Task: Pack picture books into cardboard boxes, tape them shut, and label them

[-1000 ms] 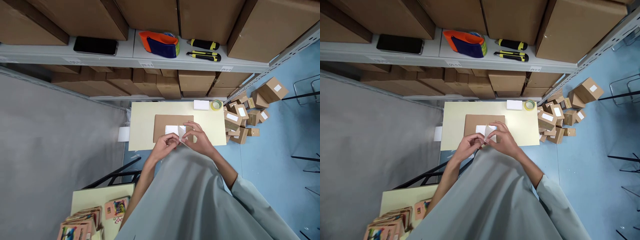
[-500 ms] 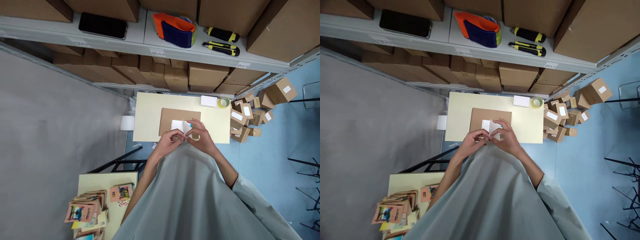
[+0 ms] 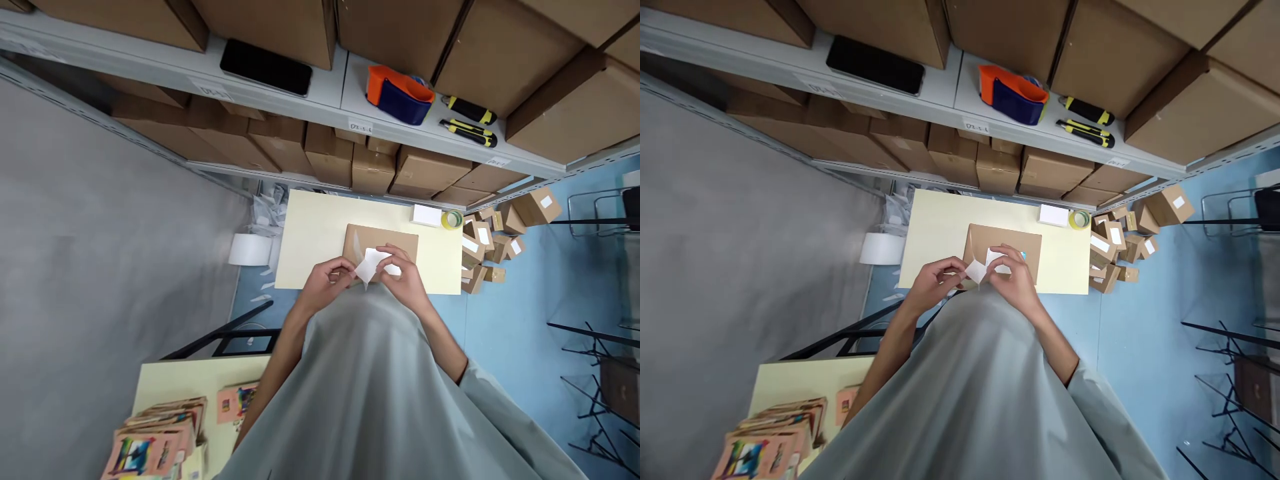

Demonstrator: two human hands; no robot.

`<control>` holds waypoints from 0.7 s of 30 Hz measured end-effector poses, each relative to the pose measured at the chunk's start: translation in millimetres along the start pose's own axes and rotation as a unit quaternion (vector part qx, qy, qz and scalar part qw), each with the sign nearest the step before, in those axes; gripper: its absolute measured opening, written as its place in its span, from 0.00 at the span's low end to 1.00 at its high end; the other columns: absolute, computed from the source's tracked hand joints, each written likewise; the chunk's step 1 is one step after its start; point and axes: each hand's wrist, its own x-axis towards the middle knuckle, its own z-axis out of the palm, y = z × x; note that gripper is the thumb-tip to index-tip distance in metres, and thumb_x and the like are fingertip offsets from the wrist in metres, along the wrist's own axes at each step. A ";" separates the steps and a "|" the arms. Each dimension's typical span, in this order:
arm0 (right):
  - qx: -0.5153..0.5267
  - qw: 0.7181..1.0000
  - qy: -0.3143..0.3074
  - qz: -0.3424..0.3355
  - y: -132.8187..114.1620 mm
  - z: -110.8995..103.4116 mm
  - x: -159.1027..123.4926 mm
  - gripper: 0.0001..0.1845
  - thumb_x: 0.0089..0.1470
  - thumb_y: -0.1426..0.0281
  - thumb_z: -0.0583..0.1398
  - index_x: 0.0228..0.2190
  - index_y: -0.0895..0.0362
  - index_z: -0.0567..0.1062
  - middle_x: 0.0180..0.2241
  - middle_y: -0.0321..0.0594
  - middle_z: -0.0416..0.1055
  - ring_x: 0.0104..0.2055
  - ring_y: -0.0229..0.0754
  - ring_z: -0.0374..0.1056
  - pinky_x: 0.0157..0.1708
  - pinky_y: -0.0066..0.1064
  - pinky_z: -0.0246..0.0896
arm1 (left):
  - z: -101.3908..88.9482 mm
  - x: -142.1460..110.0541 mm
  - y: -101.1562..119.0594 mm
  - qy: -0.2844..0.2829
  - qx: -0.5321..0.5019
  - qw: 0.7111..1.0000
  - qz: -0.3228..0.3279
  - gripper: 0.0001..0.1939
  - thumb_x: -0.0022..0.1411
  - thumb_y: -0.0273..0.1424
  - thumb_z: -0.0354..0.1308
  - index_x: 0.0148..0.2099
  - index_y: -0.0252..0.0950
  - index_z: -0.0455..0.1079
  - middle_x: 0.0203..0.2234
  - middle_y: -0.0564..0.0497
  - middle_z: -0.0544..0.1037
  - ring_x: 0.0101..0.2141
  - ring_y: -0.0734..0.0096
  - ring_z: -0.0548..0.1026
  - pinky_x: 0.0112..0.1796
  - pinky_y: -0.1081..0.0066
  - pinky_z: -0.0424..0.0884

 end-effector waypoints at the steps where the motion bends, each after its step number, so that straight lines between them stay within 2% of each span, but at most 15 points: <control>1: 0.004 1.000 0.002 0.005 -0.4 4.2 1.4 0.05 0.58 0.71 0.64 0.32 0.48 0.80 0.60 0.41 0.79 0.71 0.54 0.66 0.72 0.55 0.59 | -7.1 -0.6 -2.3 0.010 -0.009 1.000 -0.002 0.14 0.55 0.44 0.71 0.32 0.39 0.77 0.30 0.49 0.81 0.32 0.64 0.79 0.31 0.69 0.80; 7: 0.024 0.999 0.030 0.033 6.4 26.8 11.1 0.05 0.59 0.65 0.64 0.30 0.49 0.79 0.56 0.44 0.82 0.69 0.55 0.69 0.71 0.54 0.60 | -54.9 4.9 -26.2 0.058 -0.042 0.997 -0.014 0.15 0.53 0.45 0.72 0.31 0.39 0.77 0.28 0.48 0.80 0.34 0.60 0.81 0.31 0.67 0.80; 14: 0.025 0.996 0.057 0.066 6.3 46.2 17.3 0.06 0.57 0.63 0.63 0.30 0.49 0.78 0.51 0.45 0.84 0.62 0.54 0.74 0.67 0.52 0.63 | -124.1 18.9 -58.5 0.148 -0.066 0.986 -0.049 0.16 0.48 0.45 0.70 0.32 0.38 0.76 0.28 0.50 0.79 0.33 0.62 0.80 0.29 0.69 0.79; 17: 0.018 0.995 0.056 0.077 1.1 52.7 19.5 0.06 0.56 0.62 0.63 0.29 0.49 0.78 0.50 0.45 0.84 0.62 0.55 0.75 0.66 0.52 0.64 | -156.4 26.6 -71.7 0.202 -0.054 0.975 -0.078 0.13 0.48 0.42 0.66 0.32 0.38 0.74 0.26 0.52 0.76 0.27 0.68 0.77 0.25 0.72 0.74; 21: 0.020 0.994 0.060 0.091 -5.9 59.6 22.8 0.08 0.57 0.60 0.64 0.29 0.49 0.78 0.49 0.45 0.84 0.62 0.56 0.74 0.67 0.52 0.63 | -203.0 43.0 -87.9 0.314 -0.032 0.941 -0.120 0.09 0.51 0.37 0.60 0.34 0.38 0.71 0.21 0.58 0.69 0.18 0.77 0.64 0.19 0.76 0.61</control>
